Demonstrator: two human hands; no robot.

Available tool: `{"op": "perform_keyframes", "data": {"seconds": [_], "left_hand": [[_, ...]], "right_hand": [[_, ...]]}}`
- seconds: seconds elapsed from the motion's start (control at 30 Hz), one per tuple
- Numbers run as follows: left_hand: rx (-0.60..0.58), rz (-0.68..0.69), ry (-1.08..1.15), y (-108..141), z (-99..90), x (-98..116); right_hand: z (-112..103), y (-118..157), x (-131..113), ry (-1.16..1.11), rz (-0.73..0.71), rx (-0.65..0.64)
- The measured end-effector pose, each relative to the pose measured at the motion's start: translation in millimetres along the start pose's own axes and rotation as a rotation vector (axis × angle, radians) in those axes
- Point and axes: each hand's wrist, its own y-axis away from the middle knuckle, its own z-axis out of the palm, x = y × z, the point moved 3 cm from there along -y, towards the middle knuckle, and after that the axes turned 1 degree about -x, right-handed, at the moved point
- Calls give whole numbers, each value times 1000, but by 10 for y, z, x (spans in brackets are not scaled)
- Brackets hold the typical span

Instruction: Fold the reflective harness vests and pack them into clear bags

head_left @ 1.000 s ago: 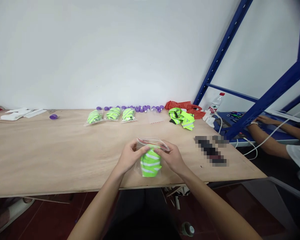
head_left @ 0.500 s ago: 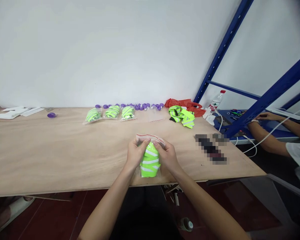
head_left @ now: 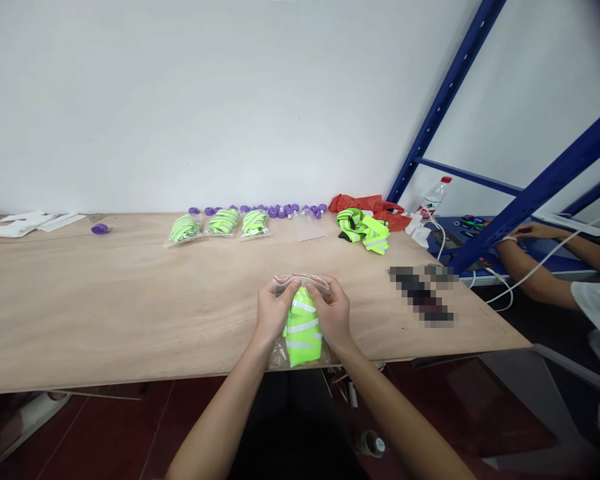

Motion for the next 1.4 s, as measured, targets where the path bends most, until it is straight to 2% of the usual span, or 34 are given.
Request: {"op": "perform_keyframes", "data": {"seconds": [0.17, 0.3, 0.4, 0.63, 0.83, 1.1, 1.4], "left_hand": [[-10, -45, 22, -34, 14, -109], [122, -2, 70, -18, -7, -199], [160, 3, 72, 1, 1, -217], [242, 185, 80, 26, -27, -133], [258, 209, 73, -7, -62, -153], [263, 15, 255, -22, -56, -231], [350, 85, 287, 22, -21, -266]], "right_hand": [[-74, -29, -25, 10, -93, 131], [-61, -79, 16, -111, -26, 188], [-30, -83, 47, -194, -4, 212], [-27, -74, 41, -200, 3, 308], [-30, -108, 41, -228, 17, 277], [-29, -117, 35, -288, 35, 290], [-2, -108, 113, -342, 34, 319]]}}
